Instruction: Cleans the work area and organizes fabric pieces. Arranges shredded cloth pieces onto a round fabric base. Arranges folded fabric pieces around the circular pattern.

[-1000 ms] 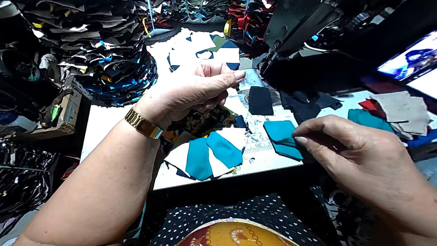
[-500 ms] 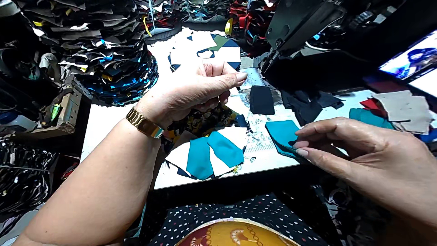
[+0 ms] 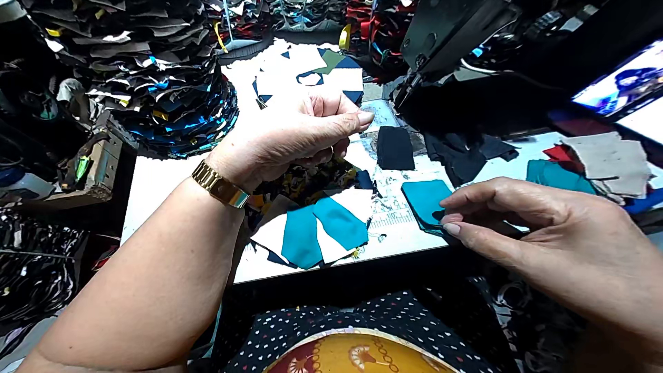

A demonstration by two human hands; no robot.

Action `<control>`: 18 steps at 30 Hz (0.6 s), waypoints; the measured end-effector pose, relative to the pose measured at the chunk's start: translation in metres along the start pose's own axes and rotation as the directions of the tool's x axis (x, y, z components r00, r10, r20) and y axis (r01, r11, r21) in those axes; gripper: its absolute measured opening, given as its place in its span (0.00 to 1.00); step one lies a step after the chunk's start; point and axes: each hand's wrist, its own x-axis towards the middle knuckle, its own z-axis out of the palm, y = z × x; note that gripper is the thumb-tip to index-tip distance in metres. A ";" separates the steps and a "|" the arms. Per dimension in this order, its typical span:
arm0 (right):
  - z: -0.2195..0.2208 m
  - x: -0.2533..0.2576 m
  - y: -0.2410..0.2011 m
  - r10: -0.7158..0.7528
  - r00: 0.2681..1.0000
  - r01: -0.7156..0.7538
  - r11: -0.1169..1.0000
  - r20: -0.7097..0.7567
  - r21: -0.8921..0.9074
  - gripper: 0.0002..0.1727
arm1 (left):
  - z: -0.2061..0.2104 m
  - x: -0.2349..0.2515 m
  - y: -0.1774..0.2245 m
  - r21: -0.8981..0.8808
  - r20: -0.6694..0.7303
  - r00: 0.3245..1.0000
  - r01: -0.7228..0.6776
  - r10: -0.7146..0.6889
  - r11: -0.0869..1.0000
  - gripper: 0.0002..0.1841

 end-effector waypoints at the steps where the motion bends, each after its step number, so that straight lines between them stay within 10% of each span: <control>1: 0.000 0.000 0.000 0.008 1.000 -0.008 1.000 0.007 0.003 0.12 | 0.000 0.000 -0.001 0.003 0.004 1.000 -0.003 0.003 1.000 0.08; 18: -0.007 -0.002 0.017 -0.134 0.990 0.137 0.986 0.035 -0.094 0.09 | 0.001 0.002 -0.002 0.076 0.036 0.999 -0.010 0.008 0.997 0.09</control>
